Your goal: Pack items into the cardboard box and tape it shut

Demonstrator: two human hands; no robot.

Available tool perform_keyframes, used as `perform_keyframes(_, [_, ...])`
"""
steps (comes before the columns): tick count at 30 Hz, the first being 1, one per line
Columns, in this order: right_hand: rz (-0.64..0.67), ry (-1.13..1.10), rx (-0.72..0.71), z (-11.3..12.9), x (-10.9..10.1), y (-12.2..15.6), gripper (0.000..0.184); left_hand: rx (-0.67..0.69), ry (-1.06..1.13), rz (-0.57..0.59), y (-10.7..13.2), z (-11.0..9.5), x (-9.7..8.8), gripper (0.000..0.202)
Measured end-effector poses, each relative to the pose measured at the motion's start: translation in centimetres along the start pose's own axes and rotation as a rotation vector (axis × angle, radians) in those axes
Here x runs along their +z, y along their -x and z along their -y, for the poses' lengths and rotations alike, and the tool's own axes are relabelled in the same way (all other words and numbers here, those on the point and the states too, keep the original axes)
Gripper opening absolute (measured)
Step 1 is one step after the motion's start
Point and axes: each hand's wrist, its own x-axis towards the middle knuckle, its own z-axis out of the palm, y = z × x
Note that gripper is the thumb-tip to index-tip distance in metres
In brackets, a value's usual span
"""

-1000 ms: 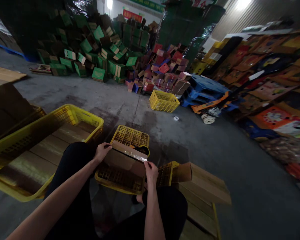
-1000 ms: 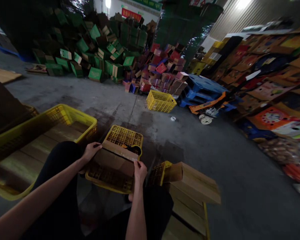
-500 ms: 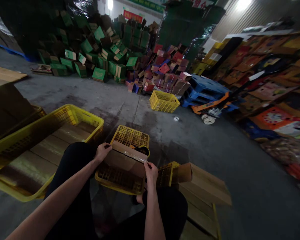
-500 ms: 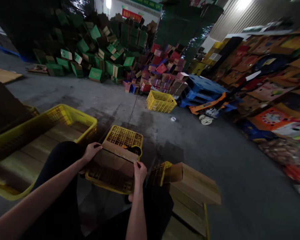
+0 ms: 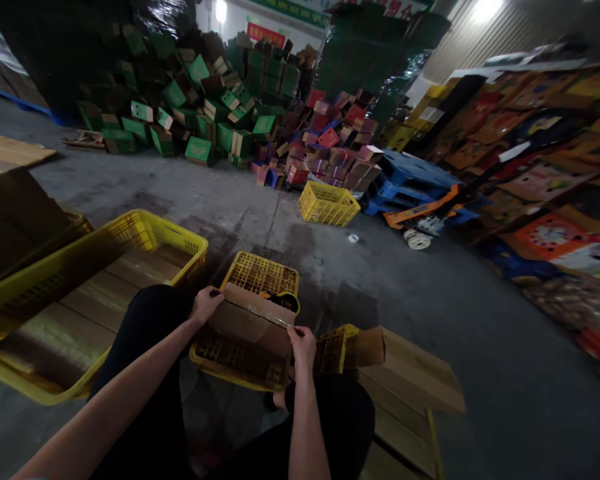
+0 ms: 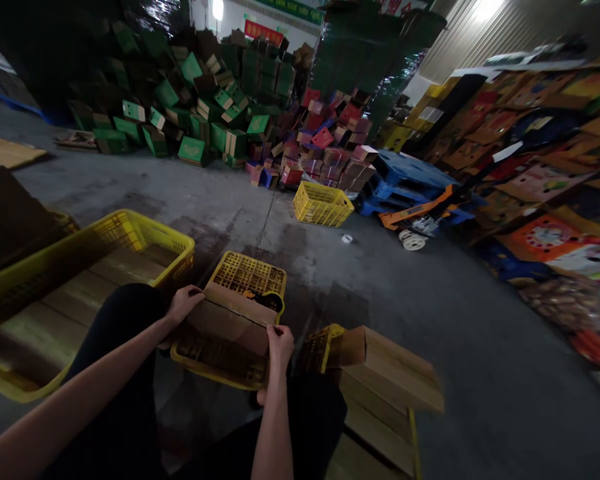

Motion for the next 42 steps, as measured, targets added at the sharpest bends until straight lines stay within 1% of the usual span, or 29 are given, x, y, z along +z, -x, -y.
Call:
perform_keyframes(3, [-0.008,-0.010,-0.017,0.1,0.3,0.0,0.030,-0.005,-0.006,0.008,0.0,0.0,0.0,0.017])
perform_keyframes(8, [0.042,-0.004,-0.062,0.5,0.1,0.1,0.027,-0.007,-0.013,0.014,-0.1,-0.2,-0.1,0.017])
perform_keyframes(15, [0.091,0.028,-0.056,0.5,-0.6,0.3,0.038,-0.009,-0.002,0.013,0.0,-0.2,-0.1,0.018])
perform_keyframes(20, [0.117,0.032,-0.048,0.5,-0.7,0.5,0.040,0.004,0.020,0.012,0.1,0.1,0.0,0.021])
perform_keyframes(27, [0.094,0.052,-0.047,1.1,-0.9,0.6,0.035,-0.023,0.057,0.001,0.3,0.4,0.0,0.025])
perform_keyframes(32, [0.081,0.065,-0.049,1.5,-1.0,0.8,0.032,-0.039,0.087,0.027,0.5,0.4,-0.1,0.025])
perform_keyframes(42, [0.071,0.118,-0.085,1.5,-0.6,1.1,0.032,-0.008,0.064,0.030,0.5,0.6,-0.4,0.024])
